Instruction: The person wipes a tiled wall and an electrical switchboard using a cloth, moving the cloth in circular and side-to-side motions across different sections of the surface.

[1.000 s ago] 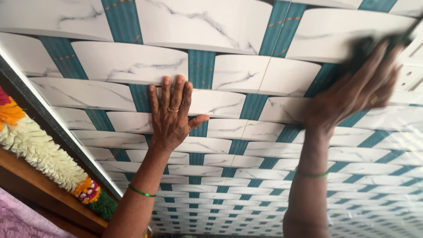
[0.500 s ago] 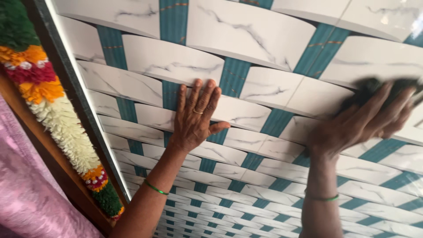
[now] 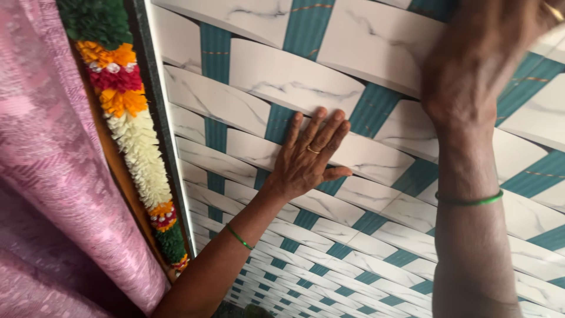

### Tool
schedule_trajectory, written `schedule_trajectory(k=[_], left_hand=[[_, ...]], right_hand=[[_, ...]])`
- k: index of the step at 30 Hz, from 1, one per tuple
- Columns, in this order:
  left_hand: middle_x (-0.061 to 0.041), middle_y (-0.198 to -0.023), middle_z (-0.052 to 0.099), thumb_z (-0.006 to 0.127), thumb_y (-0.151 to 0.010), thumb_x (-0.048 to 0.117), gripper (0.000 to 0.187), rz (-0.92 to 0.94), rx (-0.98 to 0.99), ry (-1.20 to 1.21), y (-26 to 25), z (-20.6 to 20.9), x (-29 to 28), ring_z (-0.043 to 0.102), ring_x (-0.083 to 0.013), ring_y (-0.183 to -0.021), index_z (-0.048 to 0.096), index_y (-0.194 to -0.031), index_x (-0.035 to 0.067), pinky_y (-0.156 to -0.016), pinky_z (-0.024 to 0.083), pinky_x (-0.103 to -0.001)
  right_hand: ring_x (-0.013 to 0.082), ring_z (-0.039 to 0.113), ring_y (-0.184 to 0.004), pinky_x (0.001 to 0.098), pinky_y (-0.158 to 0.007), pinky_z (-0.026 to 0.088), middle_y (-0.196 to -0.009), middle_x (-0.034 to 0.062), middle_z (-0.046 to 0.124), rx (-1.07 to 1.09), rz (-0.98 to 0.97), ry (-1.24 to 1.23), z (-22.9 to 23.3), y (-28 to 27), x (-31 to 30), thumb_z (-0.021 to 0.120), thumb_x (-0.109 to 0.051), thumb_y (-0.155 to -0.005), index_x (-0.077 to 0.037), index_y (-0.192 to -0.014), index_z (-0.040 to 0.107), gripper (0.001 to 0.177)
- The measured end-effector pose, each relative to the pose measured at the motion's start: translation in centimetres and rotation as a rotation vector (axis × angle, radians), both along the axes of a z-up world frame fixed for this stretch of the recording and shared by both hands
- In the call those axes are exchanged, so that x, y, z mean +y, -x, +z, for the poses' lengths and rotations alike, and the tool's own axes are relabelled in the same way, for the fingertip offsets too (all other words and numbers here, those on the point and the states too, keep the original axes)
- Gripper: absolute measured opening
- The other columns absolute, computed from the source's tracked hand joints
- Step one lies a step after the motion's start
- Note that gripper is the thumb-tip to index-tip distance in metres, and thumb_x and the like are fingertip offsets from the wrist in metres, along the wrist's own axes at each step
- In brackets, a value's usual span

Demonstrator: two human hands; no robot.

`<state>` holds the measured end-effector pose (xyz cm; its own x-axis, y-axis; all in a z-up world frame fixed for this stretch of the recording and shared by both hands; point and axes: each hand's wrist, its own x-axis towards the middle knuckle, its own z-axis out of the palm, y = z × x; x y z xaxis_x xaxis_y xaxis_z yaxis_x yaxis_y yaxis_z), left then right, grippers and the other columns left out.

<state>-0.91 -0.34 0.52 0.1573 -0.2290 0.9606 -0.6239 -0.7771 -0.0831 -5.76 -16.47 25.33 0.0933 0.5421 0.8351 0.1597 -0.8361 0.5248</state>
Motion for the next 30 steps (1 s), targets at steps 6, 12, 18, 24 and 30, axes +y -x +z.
schedule_trajectory(k=[6, 12, 18, 24, 30], left_hand=[[-0.005, -0.175, 0.008, 0.027, -0.107, 0.073, 0.085, -0.02, 0.054, -0.037, 0.1, 0.1, 0.2, 0.005, -0.0259, -0.162, 0.013, -0.168, 0.014, -0.135, 0.004, -0.053], [-0.007, -0.175, 0.005, 0.03, -0.109, 0.072, 0.087, -0.004, 0.0, -0.042, -0.3, 0.0, 0.2, 0.003, -0.0268, -0.163, 0.011, -0.169, 0.012, -0.135, 0.002, -0.052], [-0.02, -0.167, 0.019, 0.037, -0.099, 0.068, 0.092, -0.087, 0.113, 0.179, -0.3, 3.1, 4.6, 0.014, -0.0348, -0.157, 0.019, -0.159, 0.001, -0.128, 0.014, -0.059], [-0.011, -0.171, 0.019, 0.032, -0.114, 0.058, 0.074, -0.385, -0.047, 0.372, 0.9, 6.5, 9.4, 0.018, -0.0249, -0.159, 0.016, -0.169, 0.01, -0.133, 0.019, -0.041], [-0.009, -0.17, 0.013, 0.03, -0.111, 0.064, 0.08, -0.71, -0.052, 0.5, 3.5, 9.3, 7.7, 0.014, -0.0235, -0.159, 0.008, -0.167, 0.011, -0.135, 0.018, -0.039]], right_hand=[[0.0294, 0.045, -0.09, 0.0444, -0.083, 0.037, -0.099, 0.0181, 0.049, 0.045, -0.147, 0.238, 0.9, -3.4, 3.4, 0.05, 0.011, -0.088, 0.0, -0.109, 0.057, 0.024], [0.0335, 0.046, -0.115, 0.0493, -0.104, 0.034, -0.129, 0.018, 0.055, -0.036, 0.04, 0.271, -1.4, -2.0, 7.1, 0.051, 0.007, -0.1, 0.003, -0.133, 0.063, 0.035], [0.0366, 0.035, -0.146, 0.0521, -0.117, 0.023, -0.159, 0.0152, 0.049, 0.129, 0.02, 0.148, -6.0, 1.4, 9.3, 0.059, -0.003, -0.106, 0.003, -0.143, 0.067, 0.038], [0.0356, 0.036, -0.154, 0.0515, -0.123, 0.023, -0.165, 0.0154, 0.042, 0.29, 0.145, 0.131, -7.8, 0.1, 9.7, 0.057, 0.007, -0.1, -0.004, -0.151, 0.05, 0.053], [0.0291, 0.055, -0.143, 0.0417, -0.113, 0.048, -0.161, 0.0202, 0.034, 0.294, 0.608, 0.084, -7.4, -4.2, 12.4, 0.069, 0.002, -0.11, -0.009, -0.148, 0.036, 0.052]])
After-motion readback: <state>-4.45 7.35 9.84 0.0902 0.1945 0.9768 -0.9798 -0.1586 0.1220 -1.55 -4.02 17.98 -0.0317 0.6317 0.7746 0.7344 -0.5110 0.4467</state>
